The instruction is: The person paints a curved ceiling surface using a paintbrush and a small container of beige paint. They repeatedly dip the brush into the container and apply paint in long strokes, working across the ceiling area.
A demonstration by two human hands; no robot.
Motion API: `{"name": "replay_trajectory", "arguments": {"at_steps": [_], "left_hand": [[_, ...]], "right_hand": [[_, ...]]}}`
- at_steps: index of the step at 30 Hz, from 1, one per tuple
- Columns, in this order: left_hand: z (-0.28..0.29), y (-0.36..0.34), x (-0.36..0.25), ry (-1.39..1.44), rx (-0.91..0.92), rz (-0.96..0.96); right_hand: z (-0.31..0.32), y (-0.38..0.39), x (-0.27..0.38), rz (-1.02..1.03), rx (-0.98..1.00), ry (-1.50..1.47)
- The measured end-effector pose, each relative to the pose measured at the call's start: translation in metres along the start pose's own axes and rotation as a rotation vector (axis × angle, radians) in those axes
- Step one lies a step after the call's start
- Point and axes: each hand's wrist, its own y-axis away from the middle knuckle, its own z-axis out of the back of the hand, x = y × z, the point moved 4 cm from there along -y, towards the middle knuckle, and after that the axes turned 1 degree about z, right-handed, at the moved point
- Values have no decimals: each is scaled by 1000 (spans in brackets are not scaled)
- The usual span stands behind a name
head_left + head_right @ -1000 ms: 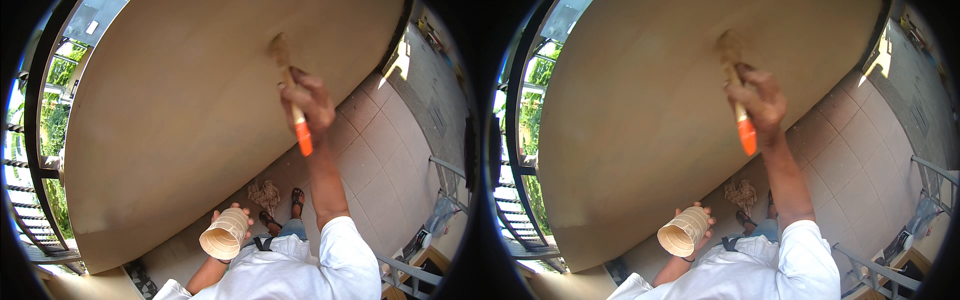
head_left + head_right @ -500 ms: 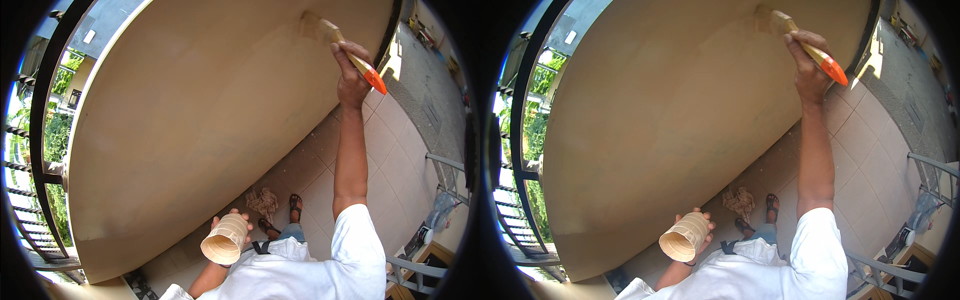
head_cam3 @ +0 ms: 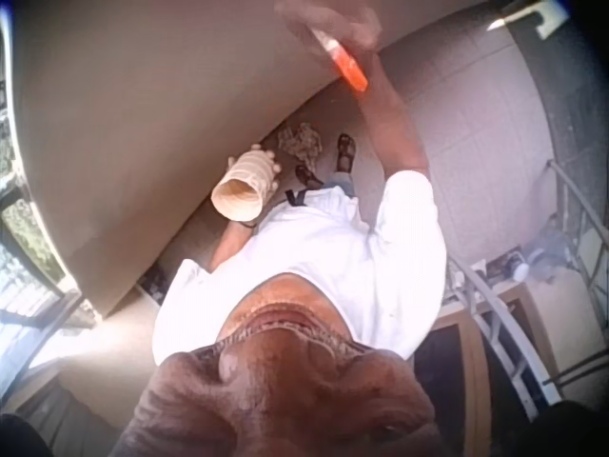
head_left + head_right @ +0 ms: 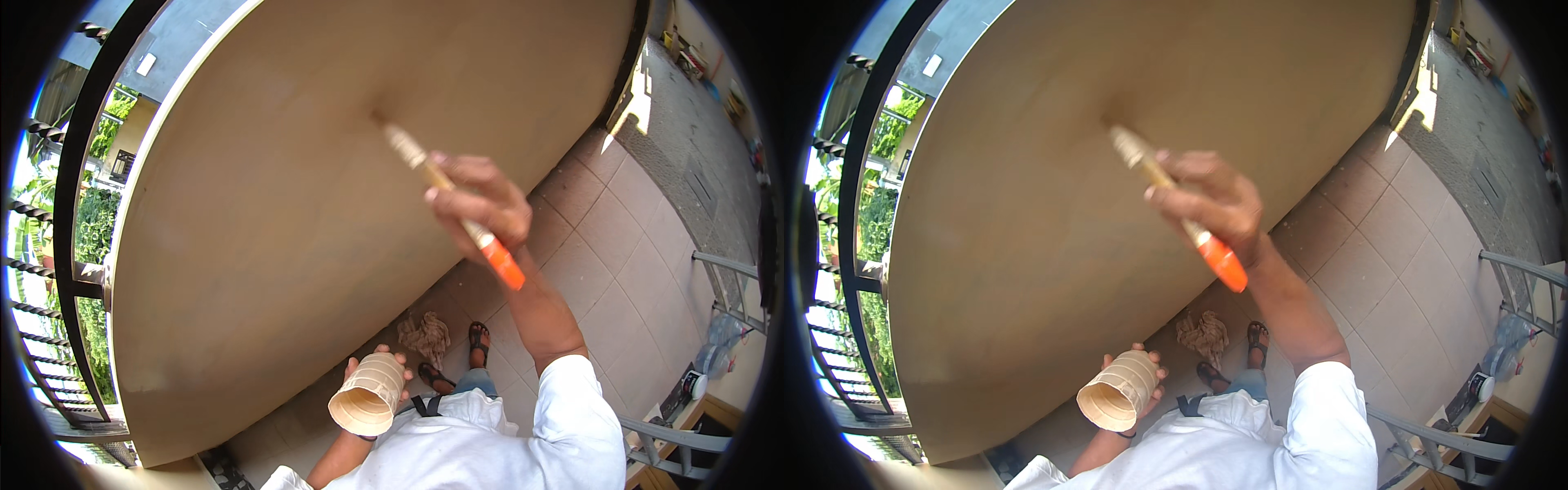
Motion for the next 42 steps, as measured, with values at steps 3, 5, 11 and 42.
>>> {"name": "replay_trajectory", "arguments": {"at_steps": [3,5,11,42], "left_hand": [[1,-1,1,-1,20,4],[4,0,-1,-19,7,14],[1,13,5,-19,29,-41],[64,154,-90,-147,-27,-61]], "right_hand": [[56,-27,-74,-117,-308,277],[63,-30,-91,-47,-334,413],[-56,43,12,29,76,183],[-162,131,118,-289,189,-322]]}}
